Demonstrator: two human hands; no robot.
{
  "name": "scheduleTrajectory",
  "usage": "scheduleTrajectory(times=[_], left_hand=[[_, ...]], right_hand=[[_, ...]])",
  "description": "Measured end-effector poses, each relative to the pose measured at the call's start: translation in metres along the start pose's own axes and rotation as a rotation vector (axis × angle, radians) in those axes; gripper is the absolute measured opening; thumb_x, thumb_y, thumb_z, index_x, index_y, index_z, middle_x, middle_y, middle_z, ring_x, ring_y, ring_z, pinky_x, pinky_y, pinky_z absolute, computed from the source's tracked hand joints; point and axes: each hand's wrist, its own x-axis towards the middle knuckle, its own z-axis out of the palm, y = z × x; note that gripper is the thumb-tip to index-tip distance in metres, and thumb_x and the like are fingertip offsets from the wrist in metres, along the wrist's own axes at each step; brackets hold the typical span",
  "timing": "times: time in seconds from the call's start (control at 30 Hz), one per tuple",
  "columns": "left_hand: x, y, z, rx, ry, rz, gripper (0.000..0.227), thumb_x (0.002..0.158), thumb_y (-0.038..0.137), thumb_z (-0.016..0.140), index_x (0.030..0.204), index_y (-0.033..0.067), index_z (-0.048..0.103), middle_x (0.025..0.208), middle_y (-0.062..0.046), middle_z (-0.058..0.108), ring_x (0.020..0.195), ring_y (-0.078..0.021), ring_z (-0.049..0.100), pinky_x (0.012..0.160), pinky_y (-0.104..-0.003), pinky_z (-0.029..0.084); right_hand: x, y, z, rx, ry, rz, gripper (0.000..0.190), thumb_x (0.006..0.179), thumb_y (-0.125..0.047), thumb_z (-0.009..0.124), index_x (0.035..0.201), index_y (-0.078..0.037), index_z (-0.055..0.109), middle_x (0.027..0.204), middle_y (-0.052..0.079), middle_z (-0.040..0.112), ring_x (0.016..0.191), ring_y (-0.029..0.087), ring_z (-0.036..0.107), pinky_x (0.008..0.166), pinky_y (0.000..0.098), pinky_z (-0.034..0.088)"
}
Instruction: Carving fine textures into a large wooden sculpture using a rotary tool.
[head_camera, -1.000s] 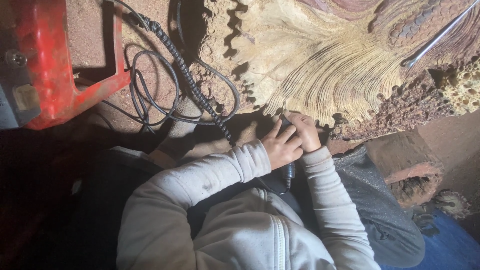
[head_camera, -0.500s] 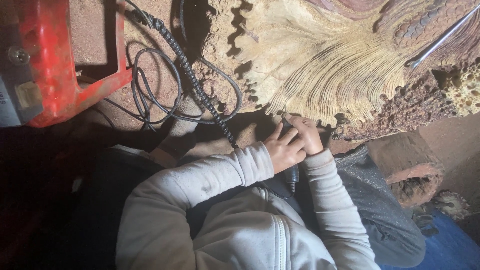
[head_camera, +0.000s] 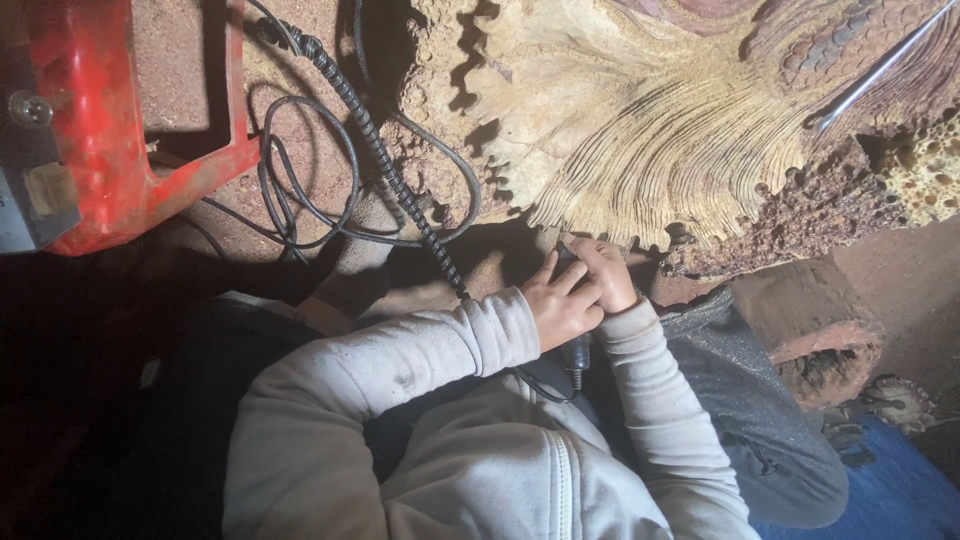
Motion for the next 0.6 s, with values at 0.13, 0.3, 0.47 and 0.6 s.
scheduleTrajectory(times=[0.13,0.3,0.47,0.6], left_hand=[[-0.004,0.001,-0.001,-0.006,-0.017,0.002,0.011,0.083,0.014,0.074,0.078,0.0118,0.065,0.09,-0.013,0.062,0.105,-0.0431,0.067,0.081,-0.069,0.058],[-0.005,0.002,-0.002,0.014,-0.015,0.009,0.011,0.084,0.015,0.073,0.077,0.0125,0.065,0.089,-0.013,0.062,0.105,-0.0422,0.068,0.082,-0.068,0.058],[-0.01,0.004,-0.001,0.002,0.0,0.014,0.014,0.086,0.013,0.072,0.075,0.0131,0.063,0.088,-0.012,0.061,0.104,-0.0419,0.068,0.083,-0.067,0.058],[-0.011,0.003,-0.005,0.012,-0.015,0.03,0.013,0.086,0.014,0.072,0.076,0.0134,0.063,0.088,-0.011,0.06,0.104,-0.0416,0.068,0.082,-0.067,0.058]], right_hand=[[-0.004,-0.001,0.004,-0.001,0.007,-0.018,0.027,0.098,-0.016,0.067,0.073,-0.004,0.069,0.059,0.007,0.062,0.049,0.008,0.055,0.043,0.018,0.041],[-0.006,0.005,0.004,0.008,0.024,0.001,0.027,0.097,-0.015,0.066,0.073,-0.004,0.068,0.059,0.007,0.062,0.048,0.008,0.055,0.042,0.0182,0.041],[-0.015,-0.003,0.016,0.012,0.041,0.004,0.027,0.097,-0.016,0.066,0.072,-0.006,0.068,0.058,0.005,0.06,0.049,0.008,0.054,0.043,0.018,0.04],[-0.006,0.012,0.009,0.015,0.03,0.008,0.029,0.097,-0.017,0.067,0.071,-0.005,0.068,0.057,0.006,0.061,0.048,0.009,0.055,0.042,0.0195,0.042]])
